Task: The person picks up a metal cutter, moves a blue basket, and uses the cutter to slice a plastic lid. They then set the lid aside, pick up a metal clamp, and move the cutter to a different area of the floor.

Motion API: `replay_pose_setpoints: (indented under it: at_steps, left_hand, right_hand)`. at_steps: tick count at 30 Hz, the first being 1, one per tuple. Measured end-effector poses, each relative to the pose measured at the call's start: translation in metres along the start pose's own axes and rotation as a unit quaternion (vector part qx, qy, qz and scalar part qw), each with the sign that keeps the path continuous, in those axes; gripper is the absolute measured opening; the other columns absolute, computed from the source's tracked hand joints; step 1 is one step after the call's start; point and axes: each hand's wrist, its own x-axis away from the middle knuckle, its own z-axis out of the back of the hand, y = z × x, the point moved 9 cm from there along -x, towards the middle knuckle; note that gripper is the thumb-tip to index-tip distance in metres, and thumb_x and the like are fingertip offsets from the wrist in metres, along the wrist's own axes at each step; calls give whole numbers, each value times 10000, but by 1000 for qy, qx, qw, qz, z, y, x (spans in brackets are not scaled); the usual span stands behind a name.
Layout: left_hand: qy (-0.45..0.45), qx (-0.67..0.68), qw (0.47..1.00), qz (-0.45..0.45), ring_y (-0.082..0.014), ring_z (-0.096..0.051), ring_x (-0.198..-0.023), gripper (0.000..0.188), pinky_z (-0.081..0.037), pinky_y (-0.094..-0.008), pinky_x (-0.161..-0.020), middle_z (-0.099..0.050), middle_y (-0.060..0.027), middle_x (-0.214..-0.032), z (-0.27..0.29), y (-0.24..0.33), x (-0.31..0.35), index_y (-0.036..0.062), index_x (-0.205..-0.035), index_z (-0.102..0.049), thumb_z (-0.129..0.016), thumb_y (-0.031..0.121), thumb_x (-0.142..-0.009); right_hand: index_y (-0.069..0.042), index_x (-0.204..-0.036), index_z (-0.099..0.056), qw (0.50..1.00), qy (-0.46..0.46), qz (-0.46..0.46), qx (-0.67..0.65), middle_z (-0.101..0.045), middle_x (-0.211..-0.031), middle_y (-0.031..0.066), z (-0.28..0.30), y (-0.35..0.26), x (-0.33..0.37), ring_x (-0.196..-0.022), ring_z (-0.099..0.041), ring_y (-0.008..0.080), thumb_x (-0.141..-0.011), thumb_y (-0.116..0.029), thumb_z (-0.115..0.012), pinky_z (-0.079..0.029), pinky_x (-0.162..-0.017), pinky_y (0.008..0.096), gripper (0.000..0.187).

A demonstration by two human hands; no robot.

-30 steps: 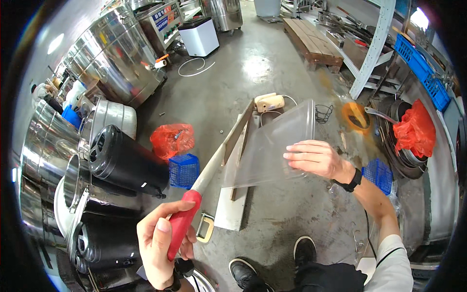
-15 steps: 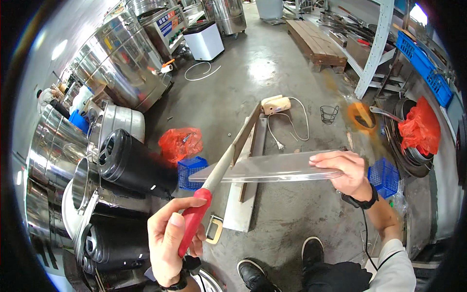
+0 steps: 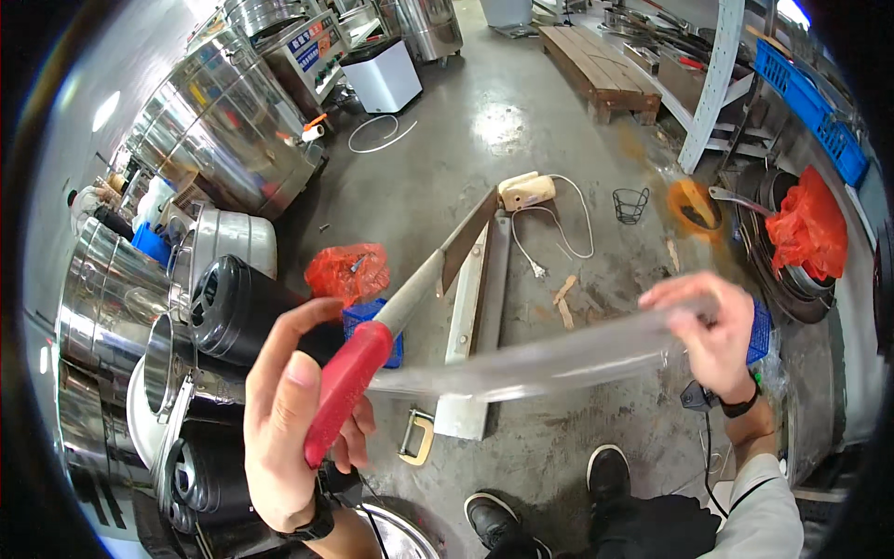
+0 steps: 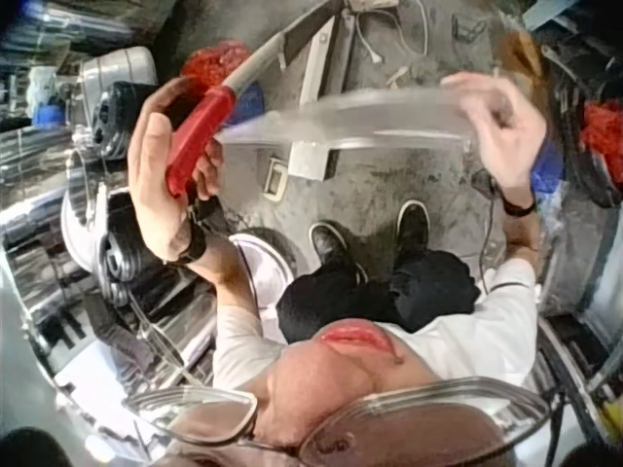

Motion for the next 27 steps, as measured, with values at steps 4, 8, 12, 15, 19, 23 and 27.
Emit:
replay_pose_setpoints:
  at_steps: [4,8,12,15,19,23,27]
  left_hand:
    - [12,28,999,-14,-131,-585,-429,806,-381,-222,-367,-657,-117,-668,1,-1,-3,-59,-1500,-432,-565,579,-1026]
    - [1,27,999,-22,-104,-553,-417,810,-364,-218,-374,-663,-111,-674,-9,-5,0,-59,-1516,-418,-564,569,-1026]
    - [25,7,1000,-2,-92,-491,-393,823,-342,-220,-369,-653,-104,-661,-2,-22,10,-87,-1519,-406,-505,576,-1042]
    - [40,-3,999,-10,-93,-456,-385,812,-320,-218,-365,-636,-98,-647,-1,-22,10,-117,-1505,-418,-434,567,-1066]
    - [22,-19,998,-49,-89,-527,-410,824,-369,-214,-371,-666,-103,-668,-5,-18,12,-105,-1486,-440,-508,583,-1036]
    - [56,-13,998,-24,-90,-518,-406,867,-371,-213,-368,-660,-111,-661,-3,-26,20,-137,-1469,-439,-494,606,-1025]
    - [92,-28,995,7,-92,-438,-390,854,-322,-215,-372,-602,-71,-599,-6,-39,26,-118,-1449,-499,-424,619,-1024]
  right_hand:
    - [20,-1071,-687,959,8,-221,-179,-753,-1082,90,-20,89,-7,-895,-741,142,-1075,-197,-639,-626,-791,315,222]
    - [-23,-1074,-705,913,-13,-300,-275,-735,-1015,38,-44,186,19,-922,-724,124,-1075,-193,-645,-626,-801,311,180]
    - [3,-1084,-695,892,-20,-351,-284,-745,-1042,65,-69,214,40,-906,-726,147,-1069,-191,-661,-628,-798,328,198]
    - [1,-1083,-693,880,-29,-368,-300,-745,-1011,64,-74,238,60,-884,-727,157,-1065,-204,-669,-627,-791,332,207]
    - [-1,-1081,-690,864,6,-424,-270,-743,-1002,72,-60,297,83,-884,-735,174,-1064,-226,-671,-624,-785,329,226]
    - [-11,-1093,-688,843,40,-445,-300,-739,-1020,79,-63,339,83,-878,-744,187,-1065,-228,-667,-621,-769,324,220]
    - [-18,-1103,-684,829,96,-441,-330,-734,-1043,84,-65,373,69,-886,-750,194,-1064,-227,-667,-630,-770,337,213]
